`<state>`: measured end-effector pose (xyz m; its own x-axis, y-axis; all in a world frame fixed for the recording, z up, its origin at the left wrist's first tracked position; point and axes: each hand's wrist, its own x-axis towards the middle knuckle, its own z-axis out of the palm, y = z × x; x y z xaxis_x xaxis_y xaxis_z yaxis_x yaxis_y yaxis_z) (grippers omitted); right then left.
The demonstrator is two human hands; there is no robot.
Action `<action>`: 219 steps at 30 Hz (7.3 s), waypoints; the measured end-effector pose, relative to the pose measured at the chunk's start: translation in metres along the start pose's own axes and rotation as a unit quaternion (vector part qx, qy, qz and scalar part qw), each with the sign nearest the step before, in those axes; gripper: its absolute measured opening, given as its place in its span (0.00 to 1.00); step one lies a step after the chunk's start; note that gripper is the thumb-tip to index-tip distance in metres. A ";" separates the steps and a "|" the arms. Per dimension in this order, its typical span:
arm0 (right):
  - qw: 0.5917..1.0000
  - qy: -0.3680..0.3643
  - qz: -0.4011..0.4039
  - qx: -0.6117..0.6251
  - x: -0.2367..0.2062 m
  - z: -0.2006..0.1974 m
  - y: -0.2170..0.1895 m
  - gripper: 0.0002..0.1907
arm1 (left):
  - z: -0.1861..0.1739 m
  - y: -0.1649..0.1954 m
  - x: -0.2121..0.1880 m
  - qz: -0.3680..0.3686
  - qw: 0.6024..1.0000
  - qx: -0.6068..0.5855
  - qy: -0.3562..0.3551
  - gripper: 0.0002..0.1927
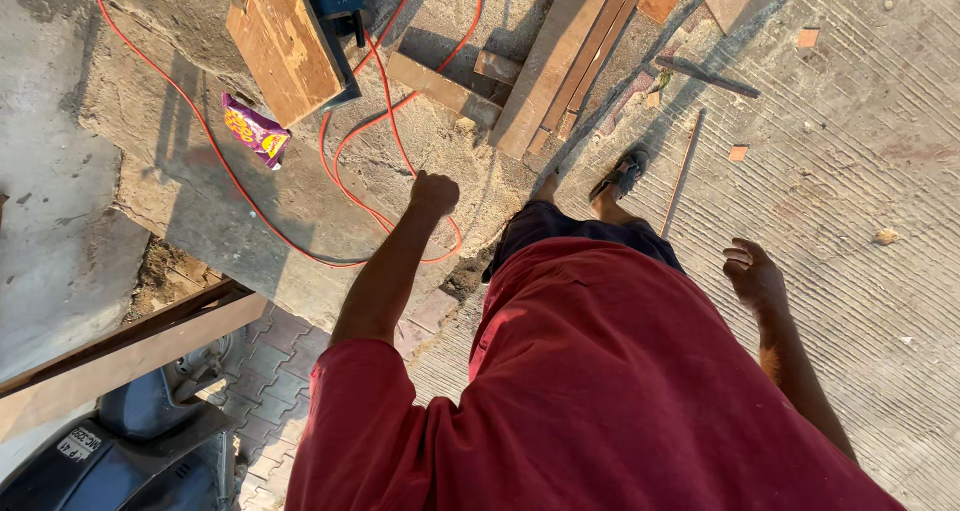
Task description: The person uses an angle grinder on a piece of wood clamped to a bench, then walks across the concrete yard, picks up a jigsaw and a wood strip, and carries the strip to a plywood sheet. They take a tape measure and a pen, hold the strip against the plywood edge, and mark measurement lines on the wood with the pen.
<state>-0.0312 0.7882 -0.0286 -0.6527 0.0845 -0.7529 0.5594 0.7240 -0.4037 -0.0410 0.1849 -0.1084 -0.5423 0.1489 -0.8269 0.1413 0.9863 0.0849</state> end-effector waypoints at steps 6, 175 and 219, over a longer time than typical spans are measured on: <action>0.999 -0.023 0.015 -0.020 0.012 -0.011 -0.002 0.30 | -0.002 -0.005 -0.016 -0.096 0.975 -0.124 0.159 0.12; 0.959 -0.191 -0.117 0.173 0.179 0.048 -0.258 0.27 | -0.161 0.113 0.149 -0.087 0.850 -0.404 0.327 0.67; 0.905 -0.074 -0.193 0.373 0.098 -0.239 -0.132 0.14 | -0.262 0.429 0.100 0.169 0.662 -0.677 0.274 0.24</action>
<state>-0.2913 0.8649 0.0752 -0.8280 -0.2094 -0.5202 0.5297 0.0124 -0.8481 -0.2514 0.6412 -0.0092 -0.9408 0.0146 -0.3388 -0.3389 -0.0065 0.9408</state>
